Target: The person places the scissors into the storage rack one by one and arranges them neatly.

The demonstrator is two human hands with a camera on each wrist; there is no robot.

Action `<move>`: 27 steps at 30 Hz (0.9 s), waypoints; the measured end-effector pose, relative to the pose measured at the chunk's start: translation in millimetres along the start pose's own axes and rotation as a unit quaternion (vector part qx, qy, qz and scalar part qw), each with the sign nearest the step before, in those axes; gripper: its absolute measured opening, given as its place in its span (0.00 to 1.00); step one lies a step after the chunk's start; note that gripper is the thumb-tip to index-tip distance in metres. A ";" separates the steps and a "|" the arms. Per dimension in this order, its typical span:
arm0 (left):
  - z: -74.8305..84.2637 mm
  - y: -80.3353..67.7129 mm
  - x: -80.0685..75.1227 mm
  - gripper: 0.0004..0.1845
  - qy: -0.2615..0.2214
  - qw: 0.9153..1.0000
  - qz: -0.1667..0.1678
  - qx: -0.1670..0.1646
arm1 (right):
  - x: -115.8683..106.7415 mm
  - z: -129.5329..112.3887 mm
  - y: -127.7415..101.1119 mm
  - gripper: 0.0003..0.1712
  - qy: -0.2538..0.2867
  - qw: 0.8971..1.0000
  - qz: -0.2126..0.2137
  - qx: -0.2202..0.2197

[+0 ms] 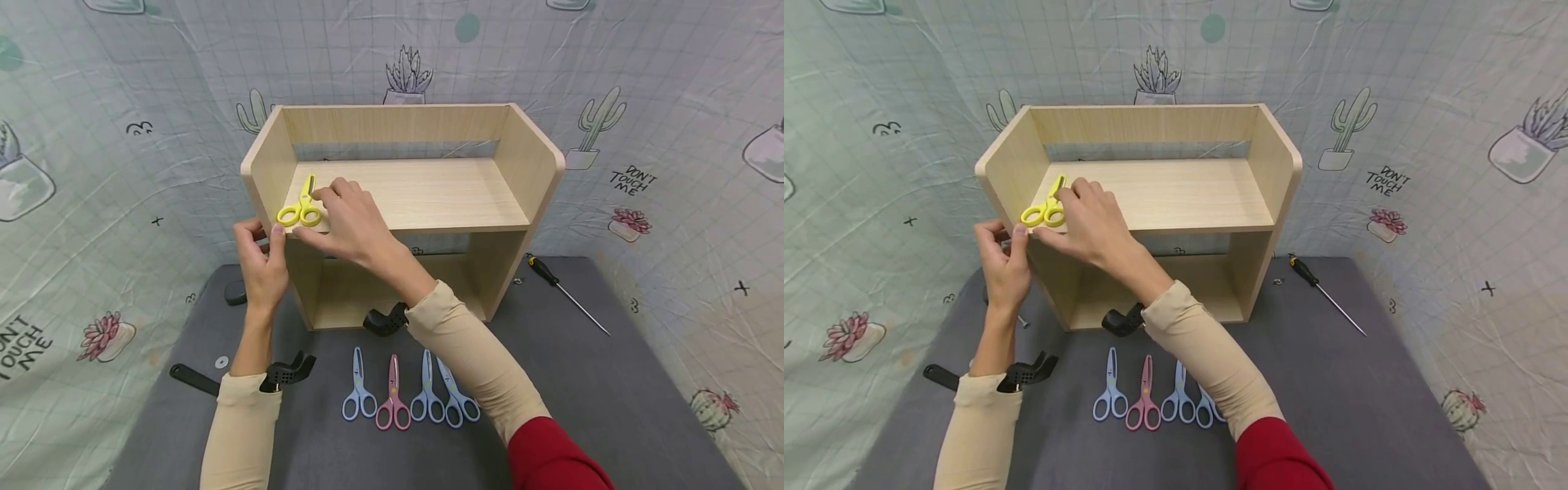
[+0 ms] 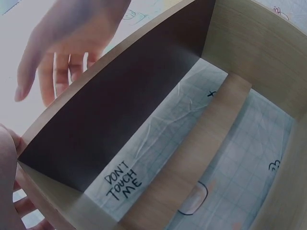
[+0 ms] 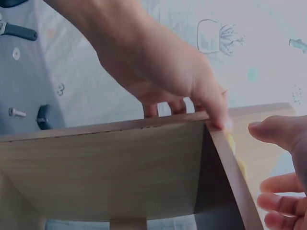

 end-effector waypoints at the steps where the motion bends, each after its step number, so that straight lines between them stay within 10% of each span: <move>1: 1.4 -0.3 0.0 0.17 0.000 1.000 0.000 0.001 | -3.0 -1.5 -3.2 0.36 -0.001 1.000 0.013 -0.007; 16: -31.9 9.1 -4.3 0.19 0.010 1.000 0.003 -0.002 | -24.7 -33.9 -51.1 0.34 0.050 0.981 0.142 -0.119; 27: -9.6 2.6 -1.5 0.15 0.008 1.000 0.003 -0.002 | -17.5 -40.3 -80.4 0.35 0.068 0.981 0.142 -0.115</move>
Point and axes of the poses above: each hand's wrist, its own y-axis towards the middle knuckle, its own x-axis out of the palm, z = x × y, the point moved 9 cm from there along y, towards the middle knuckle, and after that the axes turned 5 degrees about -x, right-handed, at the moved point
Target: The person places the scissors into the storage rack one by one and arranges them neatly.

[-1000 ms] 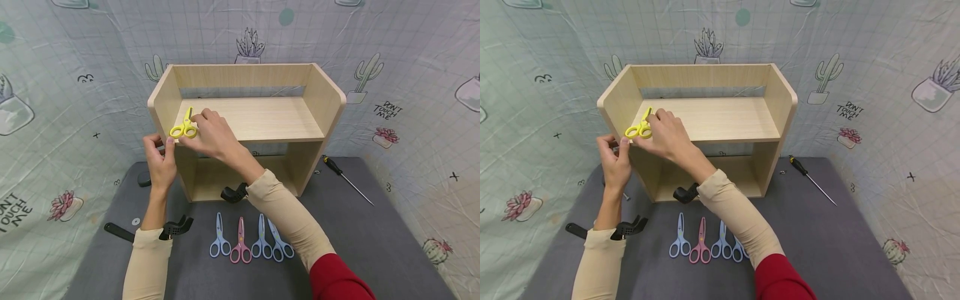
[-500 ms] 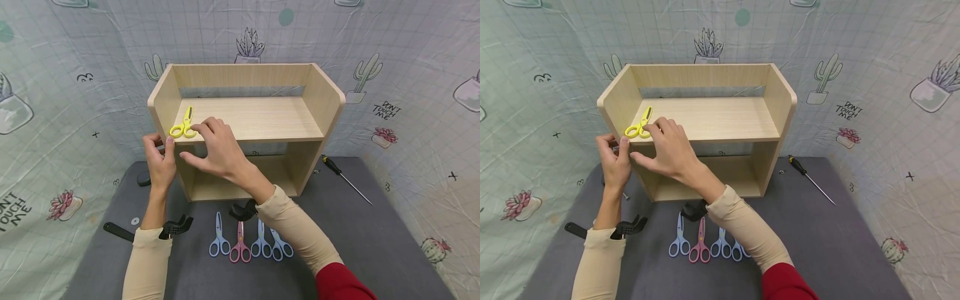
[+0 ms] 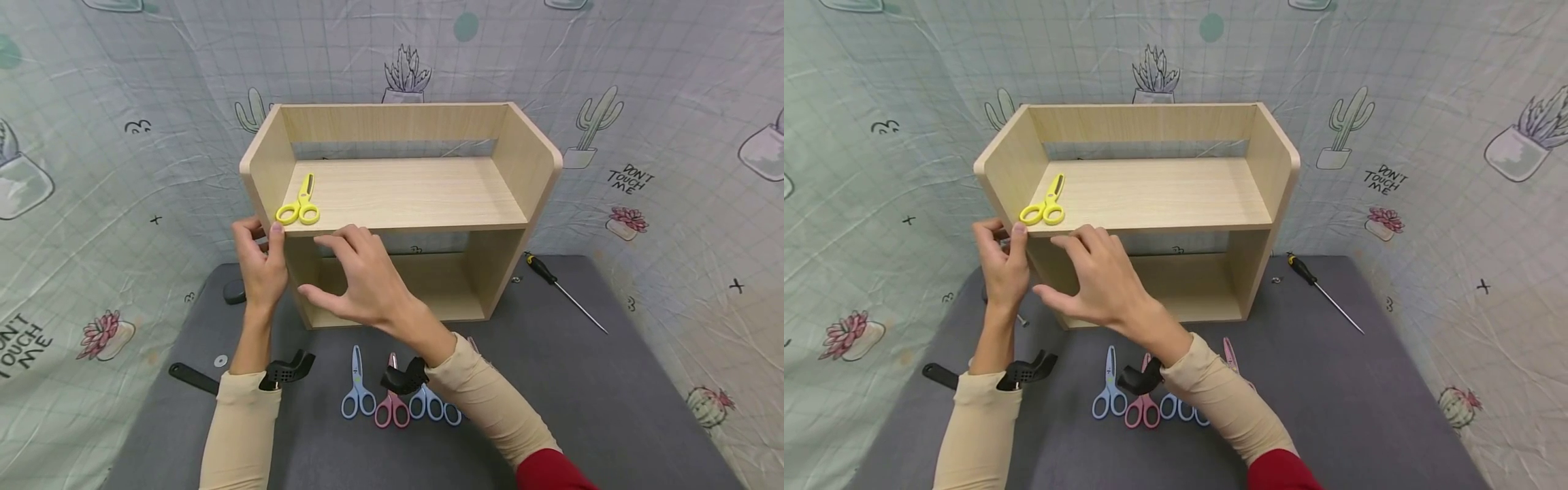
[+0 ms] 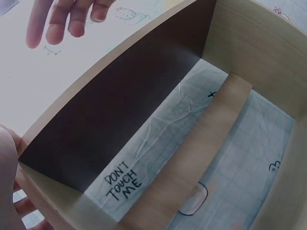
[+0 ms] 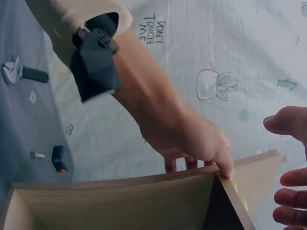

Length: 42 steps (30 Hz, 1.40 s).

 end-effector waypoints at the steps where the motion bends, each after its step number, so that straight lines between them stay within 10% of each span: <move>1: 2.9 -0.7 0.2 0.14 -0.001 1.000 0.000 0.000 | 0.7 -0.2 -2.9 0.36 0.001 1.000 -0.002 0.003; 42: -19.4 4.9 -0.8 0.10 -0.005 1.000 0.000 -0.010 | 68.8 -3.3 -155.5 0.41 0.000 0.989 -0.117 0.090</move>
Point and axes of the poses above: each hand's wrist, its own y-axis towards the middle knuckle, its own x-axis out of the palm, z = x × y, the point moved 9 cm from there along y, towards the middle knuckle, and after that the axes turned 5 degrees about -x, right-handed, at the moved point
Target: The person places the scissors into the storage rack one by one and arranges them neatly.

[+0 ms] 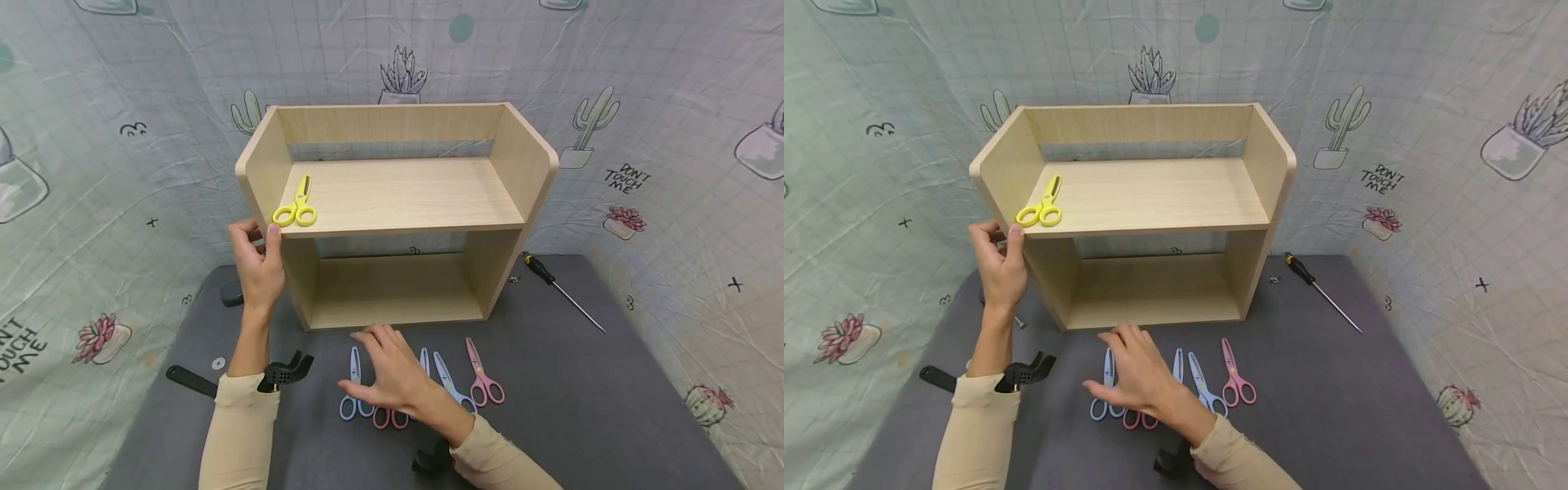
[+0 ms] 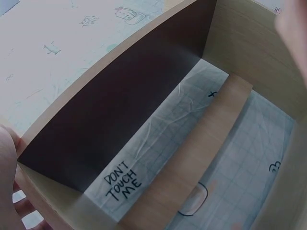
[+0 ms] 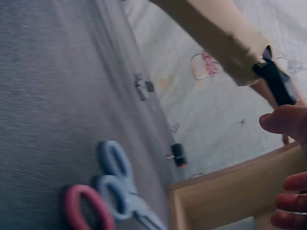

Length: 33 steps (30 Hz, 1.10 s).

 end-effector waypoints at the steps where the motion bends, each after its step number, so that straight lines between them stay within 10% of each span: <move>1: 0.1 -0.4 0.0 0.10 0.000 1.000 -0.001 0.000 | 3.6 0.8 -2.9 0.41 -0.002 1.000 -0.005 0.003; 33: -0.3 -0.1 0.1 0.14 0.005 1.000 0.006 0.006 | 75.0 19.5 -57.7 0.44 -0.066 0.990 -0.106 0.070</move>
Point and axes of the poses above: each hand's wrist, its own y-axis towards the middle knuckle, its own x-axis out of the palm, z = x × y, the point moved 9 cm from there along y, towards the middle knuckle, and after that the axes turned 5 degrees about -x, right-handed, at the moved point
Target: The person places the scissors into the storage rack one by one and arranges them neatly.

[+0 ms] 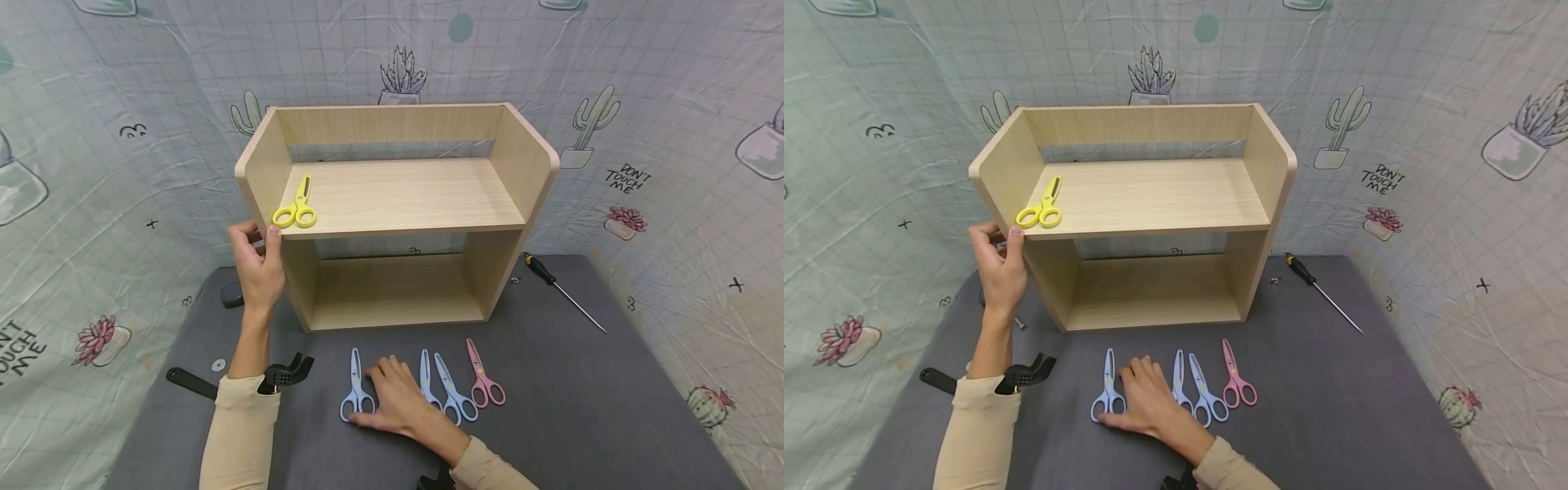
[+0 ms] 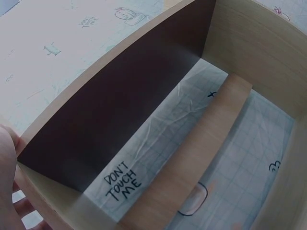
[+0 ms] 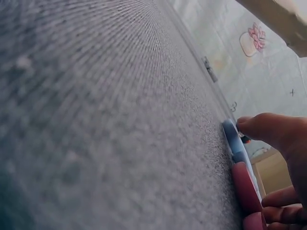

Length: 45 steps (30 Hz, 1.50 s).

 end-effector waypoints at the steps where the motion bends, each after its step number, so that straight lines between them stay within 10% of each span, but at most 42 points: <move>1: 0.0 -0.1 0.2 0.13 0.000 1.000 -0.001 0.000 | 0.8 -0.2 -0.2 0.43 -0.003 1.000 -0.001 0.000; 45: -3.5 1.7 -0.6 0.16 -0.008 1.000 -0.002 -0.005 | -1.2 -17.0 8.8 0.33 -0.081 0.996 0.023 -0.011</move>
Point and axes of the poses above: each hand's wrist, its own y-axis towards the middle knuckle, its own x-axis out of the palm, z = x × y, the point moved 9 cm from there along y, towards the middle knuckle, and after that the axes turned 5 degrees about -x, right-handed, at the moved point
